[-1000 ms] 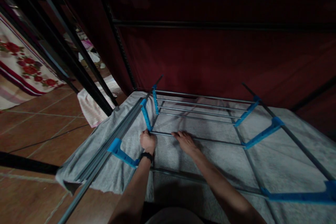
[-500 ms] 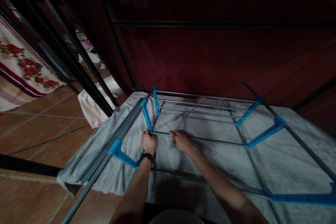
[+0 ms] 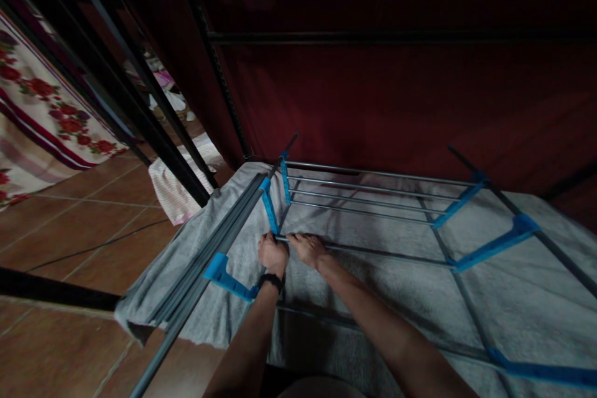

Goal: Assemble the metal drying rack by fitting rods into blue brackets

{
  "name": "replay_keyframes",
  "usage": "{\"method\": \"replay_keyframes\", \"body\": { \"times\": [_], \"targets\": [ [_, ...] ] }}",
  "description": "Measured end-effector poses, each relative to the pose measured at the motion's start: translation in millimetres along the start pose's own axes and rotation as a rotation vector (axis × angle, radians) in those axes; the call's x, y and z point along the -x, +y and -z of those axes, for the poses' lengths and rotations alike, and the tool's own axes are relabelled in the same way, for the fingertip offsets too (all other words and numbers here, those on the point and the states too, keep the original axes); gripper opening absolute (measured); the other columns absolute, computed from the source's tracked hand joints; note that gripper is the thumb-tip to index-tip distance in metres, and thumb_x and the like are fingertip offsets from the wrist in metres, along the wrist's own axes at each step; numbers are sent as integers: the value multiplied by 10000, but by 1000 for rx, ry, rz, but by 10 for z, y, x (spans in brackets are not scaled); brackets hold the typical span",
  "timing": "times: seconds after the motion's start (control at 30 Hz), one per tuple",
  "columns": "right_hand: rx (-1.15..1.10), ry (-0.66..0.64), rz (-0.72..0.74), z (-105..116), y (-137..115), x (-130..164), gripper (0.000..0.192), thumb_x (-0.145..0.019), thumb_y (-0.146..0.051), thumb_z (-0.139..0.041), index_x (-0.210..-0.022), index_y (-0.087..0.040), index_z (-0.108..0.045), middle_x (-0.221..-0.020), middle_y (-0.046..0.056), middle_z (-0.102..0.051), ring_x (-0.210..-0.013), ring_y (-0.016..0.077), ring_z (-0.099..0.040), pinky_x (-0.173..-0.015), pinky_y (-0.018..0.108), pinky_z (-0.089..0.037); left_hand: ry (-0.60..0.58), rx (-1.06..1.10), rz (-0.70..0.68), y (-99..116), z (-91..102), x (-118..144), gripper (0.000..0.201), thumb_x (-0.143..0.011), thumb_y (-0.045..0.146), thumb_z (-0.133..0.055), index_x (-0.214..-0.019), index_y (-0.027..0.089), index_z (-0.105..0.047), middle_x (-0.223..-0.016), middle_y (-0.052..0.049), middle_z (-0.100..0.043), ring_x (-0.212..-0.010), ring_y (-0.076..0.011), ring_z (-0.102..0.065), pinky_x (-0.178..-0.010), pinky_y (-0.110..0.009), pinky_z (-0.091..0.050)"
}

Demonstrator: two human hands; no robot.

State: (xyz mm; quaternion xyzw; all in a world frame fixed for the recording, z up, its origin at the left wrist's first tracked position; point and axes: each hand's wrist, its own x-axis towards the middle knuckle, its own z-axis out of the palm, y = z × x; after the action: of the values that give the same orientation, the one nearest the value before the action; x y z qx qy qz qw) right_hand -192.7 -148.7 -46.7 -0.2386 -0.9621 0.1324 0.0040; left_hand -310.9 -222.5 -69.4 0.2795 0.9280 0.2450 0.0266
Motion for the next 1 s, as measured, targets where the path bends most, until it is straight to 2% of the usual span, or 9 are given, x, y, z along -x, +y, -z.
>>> {"method": "replay_keyframes", "body": {
  "times": [0.23, 0.47, 0.83, 1.0],
  "targets": [
    [32, -20, 8, 53, 28, -12, 526, -1004, -208, -303, -1500, -351, -406, -1219, 58, -694, -1007, 204, -689, -909, 343, -513, -13, -2, 7, 31, 41, 10, 330, -849, 181, -523, -1150, 162, -656, -1156, -164, -661, -1078, -304, -621, -840, -382, -481],
    [-23, -25, -41, 71, 27, -63, 453, -1058, -457, -260, -1462, -397, -455, -1122, 29, -749, -988, 214, -706, -865, 351, -527, -26, -15, 12, 62, 83, 13, 351, -854, 184, -512, -1178, 146, -642, -1163, -176, -655, -1076, -313, -621, -845, -402, -482],
    [-46, -40, -18, 32, 12, -106, 375, -1060, -359, -314, -1327, -301, -571, -1231, 60, -702, -1073, 203, -676, -945, 346, -498, -34, -54, 26, 62, 64, -6, 351, -854, 167, -519, -1183, 148, -640, -1147, -154, -660, -1087, -295, -613, -844, -365, -459],
    [-49, -48, -9, 54, -9, -99, 408, -1056, -299, -271, -1364, -297, -539, -1243, 70, -689, -1055, 209, -675, -934, 362, -505, -22, -66, 28, 59, 49, -5, 335, -857, 158, -523, -1167, 156, -649, -1150, -148, -661, -1066, -277, -613, -831, -349, -454]
  ]
}}
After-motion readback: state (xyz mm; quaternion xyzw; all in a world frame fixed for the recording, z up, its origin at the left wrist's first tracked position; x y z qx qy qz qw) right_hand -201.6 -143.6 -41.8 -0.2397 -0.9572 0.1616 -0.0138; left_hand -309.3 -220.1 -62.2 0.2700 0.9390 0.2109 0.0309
